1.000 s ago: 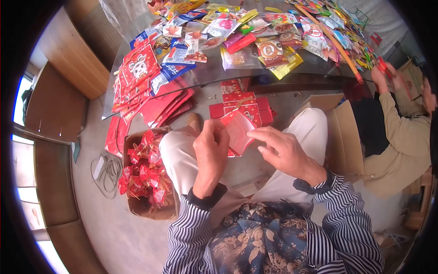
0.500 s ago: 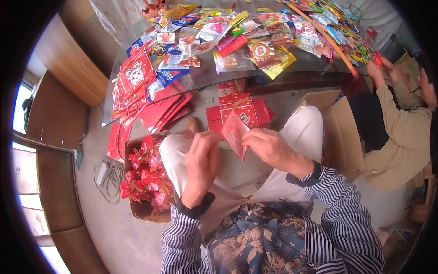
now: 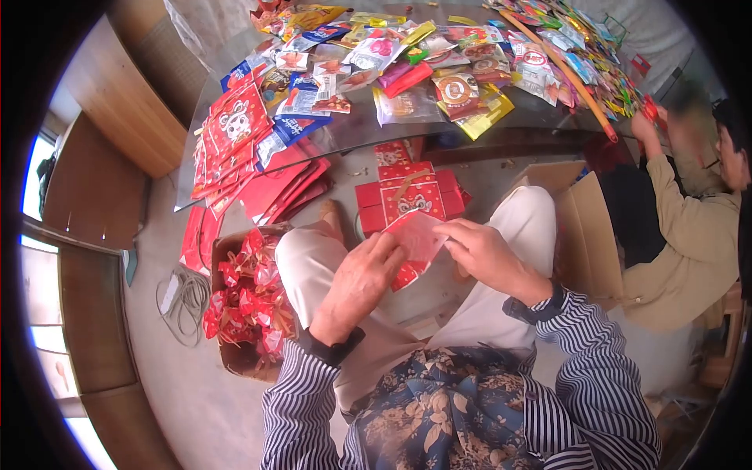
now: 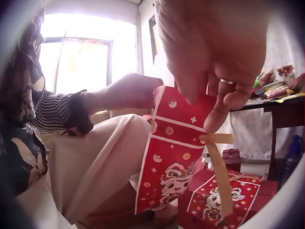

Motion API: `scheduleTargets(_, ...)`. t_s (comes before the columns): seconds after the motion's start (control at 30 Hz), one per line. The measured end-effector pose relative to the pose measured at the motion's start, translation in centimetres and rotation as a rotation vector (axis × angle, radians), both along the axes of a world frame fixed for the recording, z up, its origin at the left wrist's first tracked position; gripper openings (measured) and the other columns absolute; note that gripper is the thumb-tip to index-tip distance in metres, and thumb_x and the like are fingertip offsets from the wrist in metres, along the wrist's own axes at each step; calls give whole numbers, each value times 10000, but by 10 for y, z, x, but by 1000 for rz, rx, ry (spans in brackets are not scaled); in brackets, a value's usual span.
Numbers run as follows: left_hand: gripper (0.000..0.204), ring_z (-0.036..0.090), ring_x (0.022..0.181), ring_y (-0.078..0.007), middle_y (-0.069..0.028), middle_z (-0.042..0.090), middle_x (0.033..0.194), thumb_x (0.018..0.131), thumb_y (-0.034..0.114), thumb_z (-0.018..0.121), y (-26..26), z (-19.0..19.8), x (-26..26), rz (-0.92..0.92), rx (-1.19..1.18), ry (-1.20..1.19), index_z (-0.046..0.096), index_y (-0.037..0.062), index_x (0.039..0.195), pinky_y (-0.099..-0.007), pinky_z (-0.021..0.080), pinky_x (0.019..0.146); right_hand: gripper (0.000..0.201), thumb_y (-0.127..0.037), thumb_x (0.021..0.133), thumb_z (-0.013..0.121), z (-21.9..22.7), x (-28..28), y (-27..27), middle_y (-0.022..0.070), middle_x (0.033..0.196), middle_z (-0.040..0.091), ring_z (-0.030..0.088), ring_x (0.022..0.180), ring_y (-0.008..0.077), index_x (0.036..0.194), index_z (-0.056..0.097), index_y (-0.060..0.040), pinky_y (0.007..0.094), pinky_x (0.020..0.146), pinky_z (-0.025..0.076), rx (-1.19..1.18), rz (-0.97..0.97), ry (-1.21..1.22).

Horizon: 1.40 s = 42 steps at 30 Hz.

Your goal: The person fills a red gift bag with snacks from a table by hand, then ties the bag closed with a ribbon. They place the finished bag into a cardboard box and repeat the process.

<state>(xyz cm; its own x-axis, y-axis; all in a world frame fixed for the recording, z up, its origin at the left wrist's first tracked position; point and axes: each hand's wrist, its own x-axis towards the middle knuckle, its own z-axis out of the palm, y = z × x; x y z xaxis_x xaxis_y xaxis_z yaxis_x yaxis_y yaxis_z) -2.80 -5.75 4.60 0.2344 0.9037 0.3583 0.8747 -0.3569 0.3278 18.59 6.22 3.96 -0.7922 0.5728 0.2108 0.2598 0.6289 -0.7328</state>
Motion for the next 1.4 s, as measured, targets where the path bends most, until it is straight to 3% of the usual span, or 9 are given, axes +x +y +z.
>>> scheduleTargets(0.37, 199, 581, 882, -246, -89, 539, 949, 737, 43, 610, 0, 5, 28, -140, -2, 123, 600, 22, 934, -352, 518, 770, 98, -41, 864, 574, -36, -35, 17, 178, 831, 670, 656, 753, 342, 929, 627, 9, 409, 667, 514, -229, 232, -67)
scheduleTargets(0.47, 174, 576, 879, -196, -67, 531, 929, 741, 74, 622, 3, 6, 33, -181, 105, 120, 622, 34, 911, -316, 519, 780, 87, -78, 860, 582, -24, -43, 16, 145, 736, 642, 620, 656, 303, 899, 629, -15, 397, 598, 489, -870, 174, -235)
scheduleTargets(0.57, 164, 578, 879, -235, -84, 529, 919, 759, 62, 623, 4, 11, 29, -169, 51, 60, 624, 29, 920, -337, 514, 773, 122, -122, 893, 567, -34, -49, 21, 106, 701, 606, 572, 612, 241, 888, 621, -12, 377, 552, 460, -156, 295, -421)
scheduleTargets(0.67, 168, 594, 893, -266, -99, 563, 946, 761, 48, 647, 3, 17, 15, -105, -9, -7, 635, 28, 927, -362, 521, 772, 165, -165, 963, 533, -26, -55, 23, 97, 845, 648, 570, 668, 188, 1002, 635, -42, 335, 617, 477, -524, 396, -456)
scheduleTargets(0.8, 168, 604, 853, -293, -103, 579, 911, 753, 43, 717, 8, 15, -6, 12, -29, -97, 632, 33, 898, -392, 516, 740, 247, -158, 981, 566, 21, -39, 28, 132, 1005, 712, 672, 951, 214, 1117, 636, 36, 386, 826, 507, -377, 445, -124)
scheduleTargets(0.93, 201, 593, 817, -309, -103, 569, 878, 750, 88, 766, 25, 25, -19, 51, 63, -119, 630, 34, 889, -411, 501, 712, 214, -135, 997, 563, 40, -24, 62, 81, 1079, 707, 668, 974, 136, 1125, 662, 5, 289, 833, 531, -686, 131, 88)
scheduleTargets(1.07, 196, 594, 824, -325, -116, 576, 895, 774, 105, 762, 44, 19, -31, 79, 83, -165, 630, 22, 892, -426, 500, 721, 217, -98, 957, 615, 6, -17, 130, 75, 1072, 688, 673, 916, 129, 1155, 631, -8, 280, 796, 533, -245, -284, 321)
scheduleTargets(1.13, 186, 600, 837, -332, -121, 582, 911, 786, 94, 751, 52, 6, -35, 106, 113, -220, 630, 20, 905, -425, 505, 731, 244, -144, 892, 674, 0, -15, 162, 155, 1019, 703, 708, 868, 276, 1077, 639, 12, 352, 776, 551, 8, -456, 255)
scheduleTargets(1.4, 165, 599, 884, -325, -118, 558, 922, 769, -22, 685, 67, -22, -39, 123, 144, -325, 606, 33, 903, -421, 511, 754, 396, -329, 810, 760, -28, -25, 250, 178, 1044, 657, 645, 991, 336, 1034, 670, -15, 433, 845, 511, 241, -602, -75)
